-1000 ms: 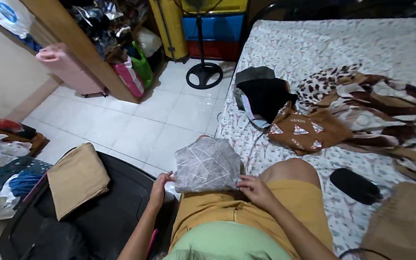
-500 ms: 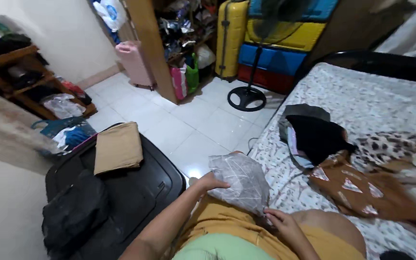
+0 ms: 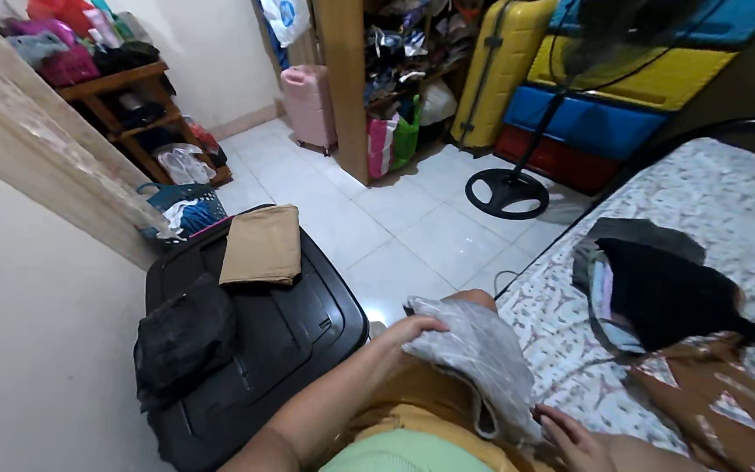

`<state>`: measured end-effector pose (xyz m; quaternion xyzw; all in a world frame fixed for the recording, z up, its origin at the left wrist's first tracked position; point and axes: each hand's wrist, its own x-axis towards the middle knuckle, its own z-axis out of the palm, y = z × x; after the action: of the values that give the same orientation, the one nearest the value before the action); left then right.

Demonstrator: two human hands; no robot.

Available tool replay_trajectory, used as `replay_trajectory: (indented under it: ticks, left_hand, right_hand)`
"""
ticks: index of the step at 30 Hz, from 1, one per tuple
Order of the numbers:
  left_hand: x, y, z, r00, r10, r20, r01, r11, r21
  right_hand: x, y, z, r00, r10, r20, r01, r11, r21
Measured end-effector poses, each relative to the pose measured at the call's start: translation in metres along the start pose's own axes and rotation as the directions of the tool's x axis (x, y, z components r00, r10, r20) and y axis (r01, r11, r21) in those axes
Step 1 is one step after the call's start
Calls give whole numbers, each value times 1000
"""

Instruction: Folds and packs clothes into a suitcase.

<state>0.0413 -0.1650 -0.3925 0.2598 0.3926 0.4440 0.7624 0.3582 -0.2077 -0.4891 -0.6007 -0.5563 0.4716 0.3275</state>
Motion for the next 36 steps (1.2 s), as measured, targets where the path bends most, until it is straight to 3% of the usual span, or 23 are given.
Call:
replay_trajectory:
  ticks: [4, 7, 10, 12, 14, 16, 18, 19, 22, 24, 26, 33, 36]
  left_hand:
    - [-32, 46, -23, 969, 120, -218, -139, 987, -76]
    - [-54, 87, -52, 867, 270, -419, -291, 956, 13]
    - [-74, 134, -87, 660, 471, -585, -404, 880, 251]
    - [-90, 166, -107, 492, 616, -615, -443, 785, 433]
    - [-96, 194, -128, 281, 742, -608, -530, 648, 547]
    - [-95, 212, -149, 100, 792, -602, -646, 512, 566]
    - [-87, 213, -177, -18, 752, -659, -706, 457, 541]
    - [-82, 205, -194, -34, 713, -701, -707, 478, 521]
    - [-54, 149, -254, -39, 457, -889, -607, 696, 384]
    - [-43, 96, -286, 65, 293, -954, -566, 798, 207]
    - [-45, 69, -294, 144, 201, -969, -611, 788, 73]
    - [-54, 83, -288, 198, 195, -961, -760, 650, -25]
    - [-52, 98, -281, 152, 242, -958, -678, 731, 77]
  right_hand:
    - [0, 2, 2, 998, 50, 47, -49, 998, -25]
    - [0, 0, 4, 993, 94, 73, -90, 994, -53]
    - [2, 4, 3, 992, 80, 102, -73, 994, -76]
    - [3, 4, 3, 990, 77, 118, -66, 994, -92]
    - [3, 4, 3, 988, 85, 127, -72, 992, -108]
    - [4, 4, 2, 986, 96, 139, -79, 989, -126]
    - [4, 5, 2, 985, 100, 144, -81, 988, -135]
    - [3, 5, 2, 984, 102, 145, -81, 987, -141]
    - [2, 0, 1, 983, 111, 143, -90, 985, -144]
    - [3, 2, 0, 985, 108, 136, -91, 988, -123]
    - [4, 1, 0, 986, 104, 126, -92, 991, -101]
    - [6, -1, 2, 980, 106, 166, -76, 981, -177]
    - [6, -1, 1, 974, 136, 179, -104, 979, -175]
